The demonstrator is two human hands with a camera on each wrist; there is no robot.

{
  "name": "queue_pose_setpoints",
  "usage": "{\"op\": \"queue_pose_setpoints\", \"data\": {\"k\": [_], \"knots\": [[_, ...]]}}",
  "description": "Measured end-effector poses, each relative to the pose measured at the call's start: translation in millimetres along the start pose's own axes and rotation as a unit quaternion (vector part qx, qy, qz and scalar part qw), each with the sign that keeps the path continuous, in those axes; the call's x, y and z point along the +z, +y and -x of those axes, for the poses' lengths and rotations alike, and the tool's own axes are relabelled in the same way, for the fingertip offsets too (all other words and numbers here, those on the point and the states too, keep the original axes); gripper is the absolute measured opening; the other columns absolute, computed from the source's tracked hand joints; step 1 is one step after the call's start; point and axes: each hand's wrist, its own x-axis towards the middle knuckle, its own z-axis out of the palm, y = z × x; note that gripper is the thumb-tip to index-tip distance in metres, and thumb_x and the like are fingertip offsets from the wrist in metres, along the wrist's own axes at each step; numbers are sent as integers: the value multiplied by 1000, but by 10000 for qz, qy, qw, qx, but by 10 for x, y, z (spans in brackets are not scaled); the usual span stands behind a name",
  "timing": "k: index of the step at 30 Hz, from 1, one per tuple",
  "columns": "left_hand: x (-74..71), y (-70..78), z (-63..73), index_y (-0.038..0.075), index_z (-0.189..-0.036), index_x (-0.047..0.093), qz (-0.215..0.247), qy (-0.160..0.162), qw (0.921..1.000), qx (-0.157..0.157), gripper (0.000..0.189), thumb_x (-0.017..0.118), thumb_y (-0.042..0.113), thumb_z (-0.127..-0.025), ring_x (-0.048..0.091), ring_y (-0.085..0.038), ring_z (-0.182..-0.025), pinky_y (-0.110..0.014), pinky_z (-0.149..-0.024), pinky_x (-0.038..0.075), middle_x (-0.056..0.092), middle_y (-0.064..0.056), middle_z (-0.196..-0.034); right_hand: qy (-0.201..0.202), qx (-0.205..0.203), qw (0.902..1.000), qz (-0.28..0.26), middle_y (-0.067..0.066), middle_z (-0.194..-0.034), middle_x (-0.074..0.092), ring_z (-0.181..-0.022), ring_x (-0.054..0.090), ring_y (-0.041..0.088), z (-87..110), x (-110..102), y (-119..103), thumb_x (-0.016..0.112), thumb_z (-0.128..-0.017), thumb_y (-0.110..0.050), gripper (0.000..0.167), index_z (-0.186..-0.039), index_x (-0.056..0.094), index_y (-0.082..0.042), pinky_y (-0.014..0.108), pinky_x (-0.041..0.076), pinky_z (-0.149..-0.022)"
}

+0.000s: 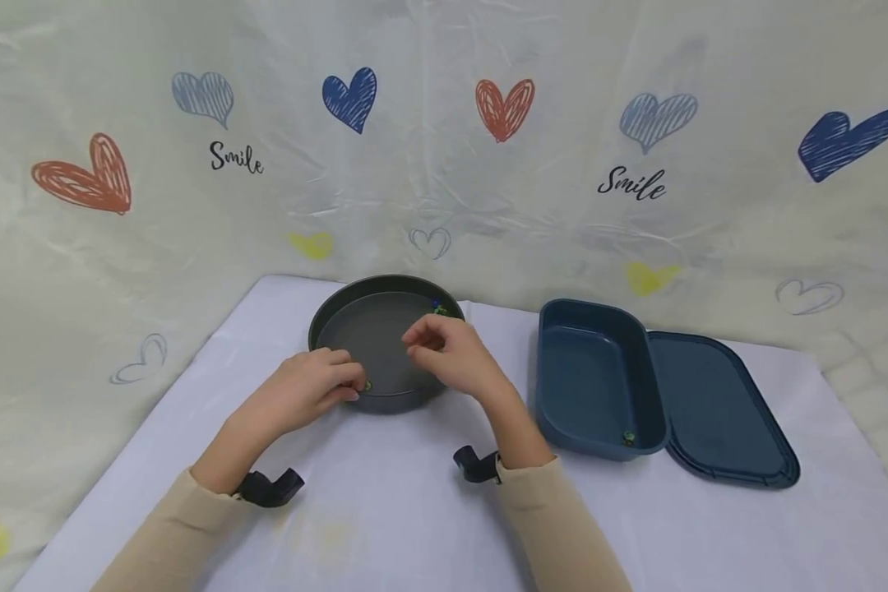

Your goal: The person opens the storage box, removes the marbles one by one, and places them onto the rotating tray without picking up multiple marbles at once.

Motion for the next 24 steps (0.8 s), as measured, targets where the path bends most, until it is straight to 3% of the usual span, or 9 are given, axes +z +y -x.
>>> {"op": "queue_pose_setpoints", "data": {"k": [7, 13, 19, 24], "knots": [[-8, 2, 15, 26, -89, 68, -58, 107, 9999, 72, 15, 82, 23, -83, 55, -14, -72, -28, -63, 45, 59, 12, -82, 471, 353, 9952, 775, 4, -102, 70, -88, 64, 21, 520, -601, 71, 67, -96, -22, 12, -107, 68, -16, 34, 54, -73], [3, 14, -37, 26, -87, 66, -55, 104, 9998, 133, 17, 83, 22, -82, 53, -14, -70, -28, -61, 44, 58, 11, -80, 842, 612, 9790, 1754, 0, -106, 69, -90, 63, 10, 966, -1043, 251, 63, -99, -32, 18, -111, 67, -18, 27, 53, -73], [-15, 27, -11, 26, -88, 67, 40, -5, 10000, -46, 17, 82, 21, -82, 53, -12, -70, -27, -61, 44, 58, 12, -81, 556, 906, 9679, 2277, -1, -109, 69, -97, 63, 14, 1115, -1274, 345, 61, -100, -36, 29, -119, 66, -15, 30, 52, -78], [-2, 37, -12, 25, -88, 67, 52, 46, 10000, 19, 16, 82, 21, -83, 52, -12, -71, -27, -60, 44, 58, 12, -81, 192, 1089, 9610, 2534, 2, -113, 69, -103, 64, 21, 1183, -1370, 402, 60, -101, -36, 33, -123, 65, -12, 38, 53, -84]]}}
